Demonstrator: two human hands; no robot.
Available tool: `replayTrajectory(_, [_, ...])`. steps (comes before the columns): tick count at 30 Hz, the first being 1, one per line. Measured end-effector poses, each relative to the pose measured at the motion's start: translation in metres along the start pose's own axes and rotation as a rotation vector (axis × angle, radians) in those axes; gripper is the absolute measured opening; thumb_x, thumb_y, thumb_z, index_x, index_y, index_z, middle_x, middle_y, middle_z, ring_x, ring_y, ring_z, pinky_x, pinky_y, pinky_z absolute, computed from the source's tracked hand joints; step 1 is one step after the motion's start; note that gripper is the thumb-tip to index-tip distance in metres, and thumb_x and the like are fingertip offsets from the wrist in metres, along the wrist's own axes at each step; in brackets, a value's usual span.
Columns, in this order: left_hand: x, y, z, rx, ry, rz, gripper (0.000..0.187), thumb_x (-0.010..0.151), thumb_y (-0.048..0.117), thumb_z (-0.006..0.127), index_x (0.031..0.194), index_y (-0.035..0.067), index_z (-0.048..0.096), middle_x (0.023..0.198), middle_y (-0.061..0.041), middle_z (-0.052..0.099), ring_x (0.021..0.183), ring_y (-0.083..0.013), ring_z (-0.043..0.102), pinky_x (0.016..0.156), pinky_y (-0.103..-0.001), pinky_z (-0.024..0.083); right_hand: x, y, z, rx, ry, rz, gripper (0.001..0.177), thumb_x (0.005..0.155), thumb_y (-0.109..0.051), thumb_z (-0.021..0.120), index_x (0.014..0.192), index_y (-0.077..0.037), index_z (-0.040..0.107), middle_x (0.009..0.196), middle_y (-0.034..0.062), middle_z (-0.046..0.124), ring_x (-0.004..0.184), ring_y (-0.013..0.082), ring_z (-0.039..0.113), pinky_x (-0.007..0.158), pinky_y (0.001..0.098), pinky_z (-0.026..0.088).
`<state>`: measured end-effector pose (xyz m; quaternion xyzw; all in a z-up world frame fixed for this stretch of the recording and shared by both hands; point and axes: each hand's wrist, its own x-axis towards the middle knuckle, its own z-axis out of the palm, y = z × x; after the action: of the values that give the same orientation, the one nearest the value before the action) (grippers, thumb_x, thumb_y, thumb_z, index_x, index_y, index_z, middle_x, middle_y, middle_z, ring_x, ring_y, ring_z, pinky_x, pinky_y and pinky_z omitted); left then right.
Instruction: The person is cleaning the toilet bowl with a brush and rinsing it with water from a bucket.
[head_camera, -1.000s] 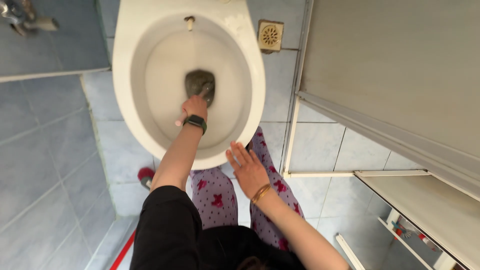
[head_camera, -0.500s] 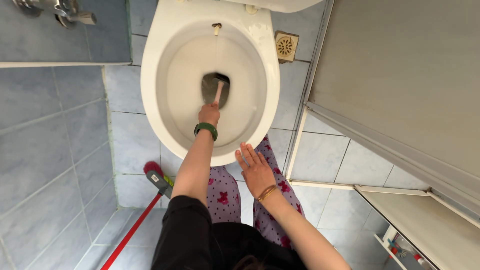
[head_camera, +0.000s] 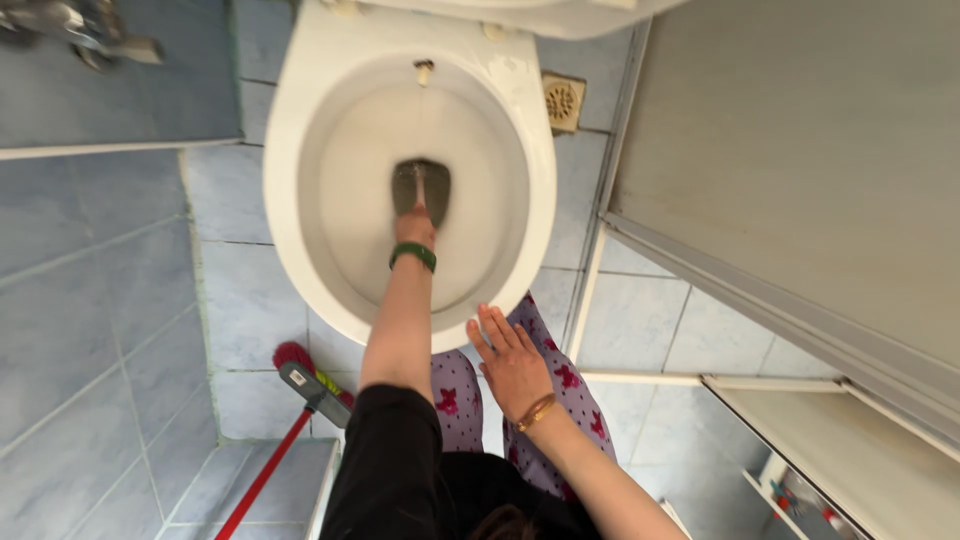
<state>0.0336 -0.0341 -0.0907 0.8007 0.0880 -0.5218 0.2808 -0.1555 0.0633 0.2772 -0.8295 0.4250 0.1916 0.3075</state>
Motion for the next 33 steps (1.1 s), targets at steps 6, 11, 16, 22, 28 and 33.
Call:
replayTrajectory(6, [-0.109, 0.012, -0.047, -0.221, -0.032, -0.148, 0.034, 0.104, 0.042, 0.056, 0.097, 0.009, 0.063, 0.054, -0.003, 0.048, 0.040, -0.0144, 0.039, 0.037, -0.032, 0.028, 0.000, -0.005, -0.011, -0.066, -0.076, 0.014, 0.071, 0.093, -0.024, 0.063, 0.157, -0.013, 0.032, 0.169, 0.0110, 0.016, 0.153, 0.0255, 0.023, 0.118, 0.0433, 0.030])
replayTrajectory(11, [-0.179, 0.033, -0.064, -0.209, -0.086, -0.061, 0.035, 0.104, 0.044, 0.055, 0.097, 0.011, 0.065, 0.053, -0.001, 0.045, 0.039, -0.0117, 0.035, 0.037, -0.031, 0.026, 0.004, -0.008, -0.012, -0.067, -0.130, 0.041, 0.072, 0.094, -0.024, 0.061, 0.158, -0.015, 0.030, 0.169, 0.0097, 0.011, 0.154, 0.0246, 0.020, 0.119, 0.0432, 0.027])
replayTrajectory(16, [-0.189, 0.042, -0.065, -0.181, -0.071, -0.137, 0.035, 0.105, 0.045, 0.052, 0.100, 0.013, 0.064, 0.054, 0.000, 0.045, 0.041, -0.0098, 0.031, 0.039, -0.030, 0.022, 0.000, -0.009, -0.007, -0.075, -0.116, 0.036, 0.071, 0.094, -0.024, 0.061, 0.158, -0.015, 0.030, 0.170, 0.0096, 0.011, 0.153, 0.0239, 0.021, 0.119, 0.0430, 0.028])
replayTrajectory(22, [-0.115, 0.028, -0.033, -0.213, -0.013, -0.093, 0.029, 0.103, 0.036, 0.056, 0.100, 0.009, 0.065, 0.057, -0.004, 0.049, 0.041, -0.0131, 0.038, 0.038, -0.032, 0.029, 0.000, -0.008, -0.006, -0.049, -0.084, 0.046, 0.070, 0.094, -0.023, 0.061, 0.157, -0.015, 0.032, 0.168, 0.0104, 0.017, 0.152, 0.0250, 0.025, 0.119, 0.0430, 0.028])
replayTrajectory(28, [-0.044, 0.024, -0.015, -0.098, 0.049, -0.075, 0.039, 0.103, 0.038, 0.056, 0.091, 0.002, 0.064, 0.062, -0.006, 0.056, 0.043, -0.0170, 0.046, 0.039, -0.036, 0.037, 0.003, -0.009, -0.005, -0.062, -0.043, 0.036, 0.069, 0.094, -0.024, 0.061, 0.156, -0.014, 0.033, 0.168, 0.0111, 0.018, 0.152, 0.0252, 0.026, 0.118, 0.0424, 0.029])
replayTrajectory(33, [-0.058, 0.043, -0.048, 0.612, -0.031, 0.059, 0.032, 0.103, 0.034, 0.045, 0.105, 0.015, 0.072, 0.072, -0.014, 0.070, 0.055, -0.0260, 0.061, 0.048, -0.043, 0.047, 0.007, -0.013, -0.002, -0.072, -0.111, 0.058, 0.070, 0.096, -0.024, 0.059, 0.158, -0.014, 0.028, 0.169, 0.0123, 0.013, 0.152, 0.0269, 0.022, 0.120, 0.0425, 0.026])
